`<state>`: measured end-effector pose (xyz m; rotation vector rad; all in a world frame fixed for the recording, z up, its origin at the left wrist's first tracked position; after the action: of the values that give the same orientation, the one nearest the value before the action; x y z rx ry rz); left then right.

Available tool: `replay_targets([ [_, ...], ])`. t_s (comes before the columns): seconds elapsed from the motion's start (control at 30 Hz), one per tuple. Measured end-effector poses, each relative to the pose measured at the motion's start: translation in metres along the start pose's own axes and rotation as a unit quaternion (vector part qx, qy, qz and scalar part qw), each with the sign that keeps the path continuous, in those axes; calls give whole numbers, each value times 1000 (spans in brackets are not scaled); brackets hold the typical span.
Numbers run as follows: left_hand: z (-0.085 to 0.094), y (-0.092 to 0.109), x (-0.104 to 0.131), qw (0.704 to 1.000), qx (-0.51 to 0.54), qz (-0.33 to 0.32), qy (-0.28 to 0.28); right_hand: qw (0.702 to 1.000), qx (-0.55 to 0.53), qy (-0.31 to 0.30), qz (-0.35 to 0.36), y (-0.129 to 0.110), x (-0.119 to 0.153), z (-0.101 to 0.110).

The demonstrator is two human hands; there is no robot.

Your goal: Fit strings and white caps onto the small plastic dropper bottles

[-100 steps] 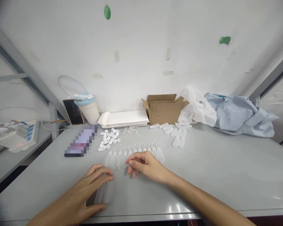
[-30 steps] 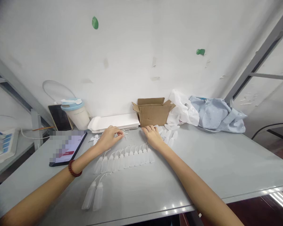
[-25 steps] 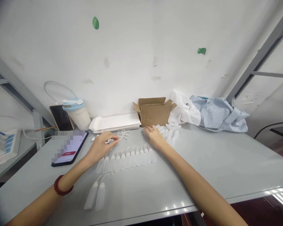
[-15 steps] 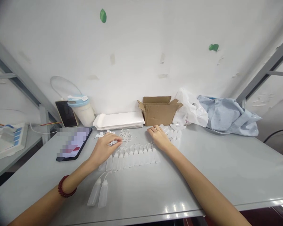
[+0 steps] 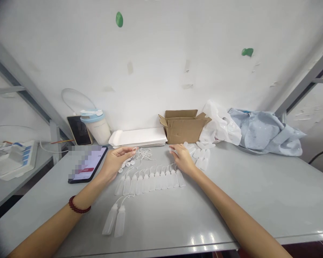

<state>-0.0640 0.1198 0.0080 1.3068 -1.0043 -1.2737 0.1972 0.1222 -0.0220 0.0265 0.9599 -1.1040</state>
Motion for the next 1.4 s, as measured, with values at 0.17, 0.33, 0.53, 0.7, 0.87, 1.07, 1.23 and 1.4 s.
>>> replay_targets([
  [0.17,0,1,2,999,12,39,-13,998,-26,5,-65,10,1,-4],
  [0.33,1,6,3,998,45,34,-6,993,-62,24,-100,11,2,-7],
  [0.53,1,8,3,998,42,30,-24,985,-105,66,-122,7,3,-6],
  [0.7,-1,13,7,1000,2,-5,-15,985,-109,53,-124,8,5,-8],
  [0.87,-9,11,15,996,-81,-44,-17,988,-103,37,-112,2,4,-6],
  [1.07,-19,17,31,984,-153,-87,-33,989,-145,1,-37,-45,11,5],
  [1.23,-26,25,45,964,-190,-182,-44,977,-201,-55,37,-89,25,9],
  [1.4,-31,29,56,944,-194,-256,-71,976,-201,-52,59,-99,29,13],
])
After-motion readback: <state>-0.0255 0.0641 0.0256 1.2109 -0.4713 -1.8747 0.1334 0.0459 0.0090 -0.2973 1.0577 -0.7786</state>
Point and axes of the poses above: each hand's wrist, its own x-axis away from the middle knuckle, its own z-axis out of the back of the hand, y = z × x, the point moved 3 cm from there along -x, towards the middle knuckle, and after that the axes turned 9 degrees about y, right-handed, at the moved point
